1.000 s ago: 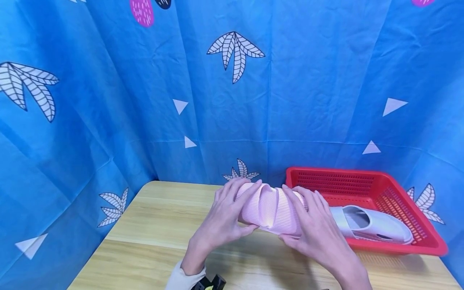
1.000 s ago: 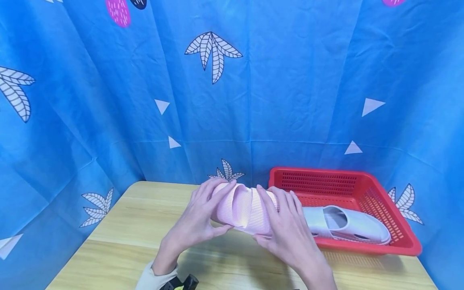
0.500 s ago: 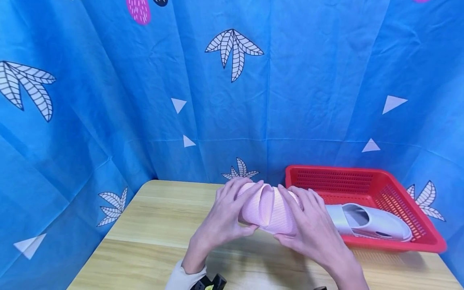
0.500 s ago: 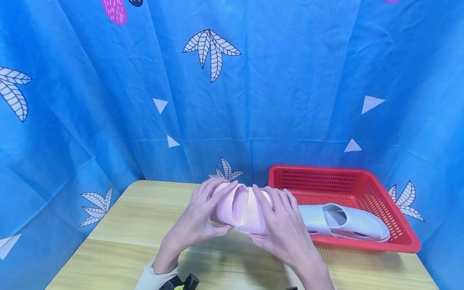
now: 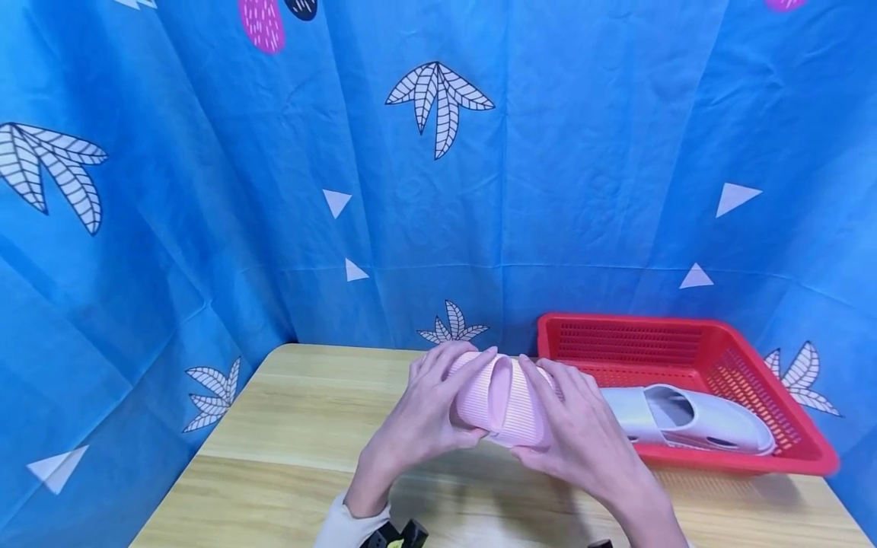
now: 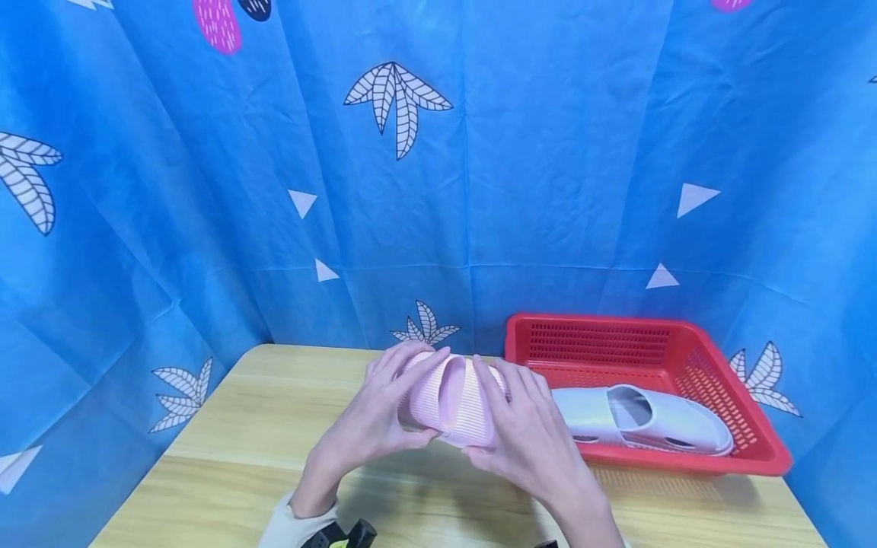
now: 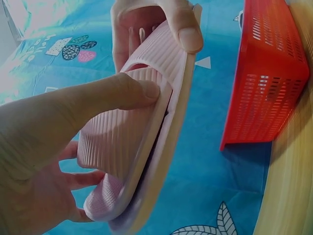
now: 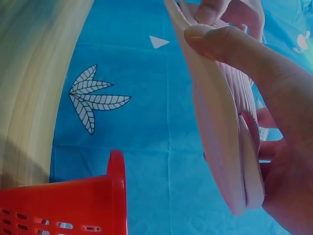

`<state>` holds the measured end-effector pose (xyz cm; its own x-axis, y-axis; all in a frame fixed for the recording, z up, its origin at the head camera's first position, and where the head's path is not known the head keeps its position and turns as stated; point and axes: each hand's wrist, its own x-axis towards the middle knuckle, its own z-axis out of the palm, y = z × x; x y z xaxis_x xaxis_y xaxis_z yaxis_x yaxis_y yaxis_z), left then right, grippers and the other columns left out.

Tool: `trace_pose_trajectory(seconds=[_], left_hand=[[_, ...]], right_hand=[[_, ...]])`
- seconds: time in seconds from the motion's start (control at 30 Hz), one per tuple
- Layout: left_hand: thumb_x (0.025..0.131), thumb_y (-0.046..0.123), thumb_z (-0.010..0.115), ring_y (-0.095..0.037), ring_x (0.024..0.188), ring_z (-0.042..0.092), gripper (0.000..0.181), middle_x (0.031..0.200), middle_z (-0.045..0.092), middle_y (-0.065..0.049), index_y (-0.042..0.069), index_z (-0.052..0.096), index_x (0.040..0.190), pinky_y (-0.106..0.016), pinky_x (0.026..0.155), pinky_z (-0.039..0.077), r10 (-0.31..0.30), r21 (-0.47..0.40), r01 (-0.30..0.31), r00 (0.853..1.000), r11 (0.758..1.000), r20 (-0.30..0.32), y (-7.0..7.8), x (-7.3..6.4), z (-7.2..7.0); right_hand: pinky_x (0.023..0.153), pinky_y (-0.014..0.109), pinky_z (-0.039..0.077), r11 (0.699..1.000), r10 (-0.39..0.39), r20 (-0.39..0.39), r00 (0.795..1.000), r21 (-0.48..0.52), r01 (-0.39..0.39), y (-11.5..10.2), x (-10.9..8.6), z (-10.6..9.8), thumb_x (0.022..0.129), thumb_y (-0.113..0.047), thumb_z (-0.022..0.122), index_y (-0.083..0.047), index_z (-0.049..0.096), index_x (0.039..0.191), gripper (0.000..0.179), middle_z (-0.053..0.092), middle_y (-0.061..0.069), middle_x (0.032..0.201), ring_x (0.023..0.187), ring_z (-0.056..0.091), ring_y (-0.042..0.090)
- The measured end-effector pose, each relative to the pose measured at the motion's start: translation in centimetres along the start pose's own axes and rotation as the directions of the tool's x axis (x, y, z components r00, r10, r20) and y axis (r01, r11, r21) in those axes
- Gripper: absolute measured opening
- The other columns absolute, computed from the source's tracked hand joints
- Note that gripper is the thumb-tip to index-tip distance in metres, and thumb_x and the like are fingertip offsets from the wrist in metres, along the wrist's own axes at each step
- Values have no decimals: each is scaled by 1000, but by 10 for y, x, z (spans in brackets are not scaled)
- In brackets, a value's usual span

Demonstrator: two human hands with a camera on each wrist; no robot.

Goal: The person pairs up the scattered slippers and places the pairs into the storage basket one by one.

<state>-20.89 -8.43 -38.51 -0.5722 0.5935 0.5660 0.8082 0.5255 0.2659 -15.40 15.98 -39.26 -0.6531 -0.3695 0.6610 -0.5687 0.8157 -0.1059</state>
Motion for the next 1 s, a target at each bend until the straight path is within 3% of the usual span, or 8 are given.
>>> trace_pose_trajectory(seconds=[0.53, 0.67, 1.0], left_hand=[[67, 39, 97, -26, 141, 36, 104, 151, 47, -3, 30, 44, 156, -55, 99, 42, -23, -1, 23, 999, 1000, 24, -8, -4, -7], [66, 39, 98, -26, 140, 37, 106, 150, 47, -3, 30, 44, 156, -55, 99, 42, -29, 18, 29, 999, 999, 19, -12, -2, -5], [64, 37, 99, -30, 139, 38, 106, 148, 49, -6, 27, 47, 155, -58, 100, 40, -76, 31, 77, 997, 997, -22, -26, -5, -5]], right_hand=[[97, 60, 47, 995, 39, 84, 996, 85, -46, 0, -3, 3, 58, -50, 99, -11, 39, 158, 123, 50, 11, 144, 126, 50, 29], [100, 60, 46, 992, 46, 63, 997, 114, -53, 5, -9, -1, 62, -47, 98, -12, 40, 158, 117, 47, 11, 149, 132, 47, 30], [91, 55, 55, 975, 197, 102, 975, 86, -206, 22, -28, -15, 80, -38, 88, -23, 43, 157, 90, 41, 6, 155, 136, 43, 27]])
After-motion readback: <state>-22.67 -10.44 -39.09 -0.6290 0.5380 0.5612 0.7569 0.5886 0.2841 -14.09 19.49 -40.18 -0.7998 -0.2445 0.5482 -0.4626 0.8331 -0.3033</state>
